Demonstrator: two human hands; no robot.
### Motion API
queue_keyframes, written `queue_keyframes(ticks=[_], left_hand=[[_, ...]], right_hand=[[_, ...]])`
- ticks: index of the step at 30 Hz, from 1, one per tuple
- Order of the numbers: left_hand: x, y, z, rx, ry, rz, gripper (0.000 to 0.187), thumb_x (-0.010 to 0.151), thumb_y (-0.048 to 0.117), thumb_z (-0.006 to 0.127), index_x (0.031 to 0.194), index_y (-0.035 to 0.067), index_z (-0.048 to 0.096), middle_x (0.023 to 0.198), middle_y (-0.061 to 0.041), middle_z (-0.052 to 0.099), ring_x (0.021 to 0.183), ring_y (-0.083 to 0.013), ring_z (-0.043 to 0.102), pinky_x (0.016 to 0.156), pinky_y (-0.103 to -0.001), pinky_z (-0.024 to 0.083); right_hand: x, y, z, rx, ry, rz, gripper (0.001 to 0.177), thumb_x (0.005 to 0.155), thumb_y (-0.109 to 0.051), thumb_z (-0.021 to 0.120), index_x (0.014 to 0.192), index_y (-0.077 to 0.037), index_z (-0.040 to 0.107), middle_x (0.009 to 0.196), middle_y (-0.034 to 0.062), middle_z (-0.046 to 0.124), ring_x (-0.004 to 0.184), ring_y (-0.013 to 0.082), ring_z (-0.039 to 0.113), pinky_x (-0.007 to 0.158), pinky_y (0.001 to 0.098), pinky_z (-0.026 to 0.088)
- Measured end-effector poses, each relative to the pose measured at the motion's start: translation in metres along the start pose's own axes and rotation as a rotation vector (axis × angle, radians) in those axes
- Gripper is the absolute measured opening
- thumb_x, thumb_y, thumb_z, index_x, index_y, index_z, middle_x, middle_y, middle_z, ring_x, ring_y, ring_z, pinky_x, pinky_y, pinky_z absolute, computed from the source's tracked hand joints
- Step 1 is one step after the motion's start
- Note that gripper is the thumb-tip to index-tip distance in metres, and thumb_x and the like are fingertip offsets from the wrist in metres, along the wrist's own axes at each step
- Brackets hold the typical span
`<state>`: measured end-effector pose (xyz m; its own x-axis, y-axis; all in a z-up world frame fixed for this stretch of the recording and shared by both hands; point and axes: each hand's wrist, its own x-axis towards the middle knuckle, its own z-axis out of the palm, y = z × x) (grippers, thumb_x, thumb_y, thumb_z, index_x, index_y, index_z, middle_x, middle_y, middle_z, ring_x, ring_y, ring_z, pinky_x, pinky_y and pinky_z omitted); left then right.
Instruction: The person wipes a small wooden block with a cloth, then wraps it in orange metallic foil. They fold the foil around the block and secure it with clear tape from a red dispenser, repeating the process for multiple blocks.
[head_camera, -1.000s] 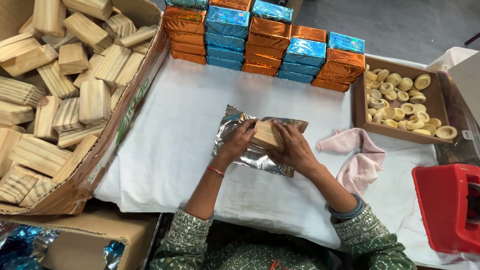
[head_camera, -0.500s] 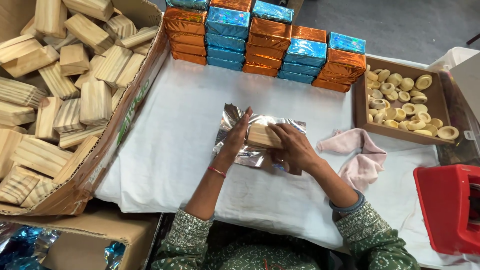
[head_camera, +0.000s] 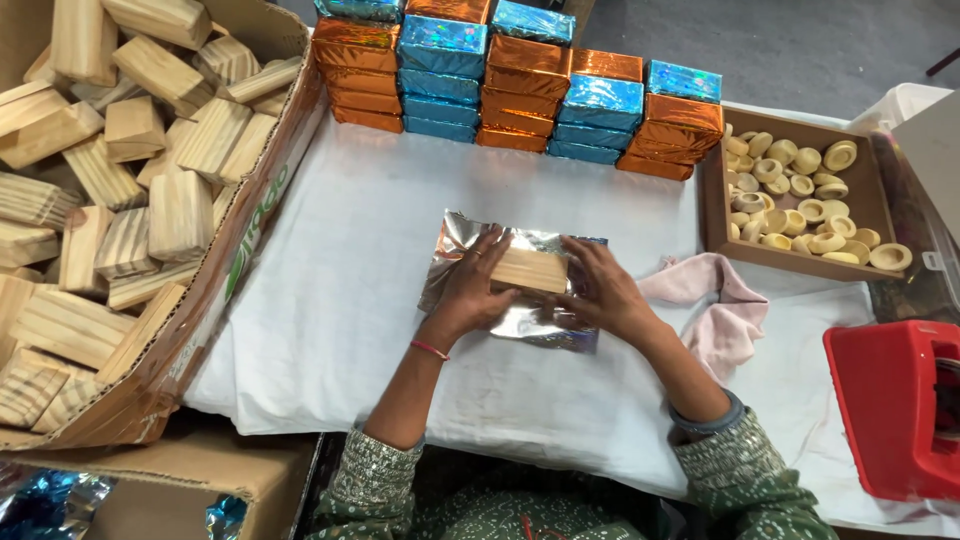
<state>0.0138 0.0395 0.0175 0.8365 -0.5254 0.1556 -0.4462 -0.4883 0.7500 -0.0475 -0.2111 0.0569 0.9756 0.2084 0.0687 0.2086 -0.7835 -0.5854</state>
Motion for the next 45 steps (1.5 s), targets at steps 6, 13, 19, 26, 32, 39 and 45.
queue_keyframes(ticks=[6, 13, 19, 26, 32, 39, 45], left_hand=[[-0.001, 0.016, -0.006, 0.142, 0.069, 0.077, 0.091, 0.074, 0.025, 0.085, 0.152, 0.01, 0.042, 0.162, -0.01, 0.037, 0.153, -0.0299, 0.03, 0.126, -0.043, 0.029], [0.011, -0.003, -0.003, 0.263, 0.022, 0.082, 0.09, 0.07, 0.035, 0.09, 0.147, 0.012, 0.051, 0.139, -0.011, 0.056, 0.134, -0.0304, 0.049, 0.122, -0.045, 0.033], [0.029, -0.003, -0.019, 0.031, -0.179, 0.044, 0.078, 0.064, 0.038, 0.089, 0.133, 0.013, 0.061, 0.129, -0.008, 0.065, 0.124, -0.0276, 0.06, 0.112, -0.042, 0.047], [0.037, 0.008, -0.013, 0.301, -0.116, 0.334, 0.089, 0.055, 0.034, 0.097, 0.131, 0.006, 0.06, 0.123, -0.015, 0.066, 0.116, -0.0339, 0.058, 0.11, -0.057, 0.034], [0.039, 0.014, -0.014, 0.285, -0.172, 0.253, 0.072, 0.063, 0.03, 0.092, 0.125, 0.008, 0.062, 0.119, -0.01, 0.066, 0.117, -0.0322, 0.058, 0.108, -0.044, 0.048], [0.035, 0.002, -0.008, 0.248, -0.16, 0.259, 0.075, 0.062, 0.029, 0.093, 0.126, 0.007, 0.061, 0.124, -0.01, 0.064, 0.121, -0.0317, 0.056, 0.109, -0.045, 0.045], [0.031, 0.022, -0.018, 0.252, -0.169, 0.196, 0.08, 0.063, 0.037, 0.094, 0.129, 0.008, 0.059, 0.128, -0.01, 0.062, 0.123, -0.0321, 0.054, 0.11, -0.045, 0.045]], right_hand=[[-0.005, 0.011, -0.012, -0.081, 0.124, 0.204, 0.09, 0.083, -0.047, 0.078, 0.154, -0.007, 0.038, 0.146, 0.0221, 0.048, 0.13, 0.0377, 0.054, 0.104, 0.0484, 0.051], [0.01, 0.05, 0.016, -0.194, 0.216, 0.246, 0.076, 0.092, -0.037, 0.071, 0.155, -0.007, 0.04, 0.126, 0.0171, 0.062, 0.111, 0.0323, 0.06, 0.09, 0.049, 0.054], [0.009, 0.039, 0.01, -0.096, 0.159, 0.412, 0.037, 0.095, -0.033, 0.069, 0.126, -0.012, 0.066, 0.103, 0.0077, 0.066, 0.092, 0.0222, 0.065, 0.082, 0.0407, 0.055], [0.007, 0.041, 0.008, 0.009, 0.265, 0.331, 0.024, 0.094, -0.03, 0.07, 0.104, -0.009, 0.074, 0.096, 0.0083, 0.069, 0.084, 0.0222, 0.065, 0.074, 0.0404, 0.055], [0.009, 0.051, 0.007, 0.217, 0.279, 0.384, 0.024, 0.097, -0.026, 0.07, 0.111, -0.006, 0.069, 0.09, 0.0085, 0.075, 0.078, 0.0196, 0.071, 0.072, 0.0349, 0.056], [0.011, 0.052, 0.0, 0.383, 0.426, 0.233, 0.035, 0.092, -0.01, 0.07, 0.126, -0.004, 0.064, 0.101, 0.0068, 0.073, 0.09, 0.0154, 0.069, 0.073, 0.0317, 0.06], [0.016, 0.017, -0.016, 0.315, 0.413, 0.203, 0.05, 0.092, -0.021, 0.071, 0.136, -0.002, 0.057, 0.126, 0.017, 0.062, 0.113, 0.0258, 0.063, 0.09, 0.0388, 0.06]])
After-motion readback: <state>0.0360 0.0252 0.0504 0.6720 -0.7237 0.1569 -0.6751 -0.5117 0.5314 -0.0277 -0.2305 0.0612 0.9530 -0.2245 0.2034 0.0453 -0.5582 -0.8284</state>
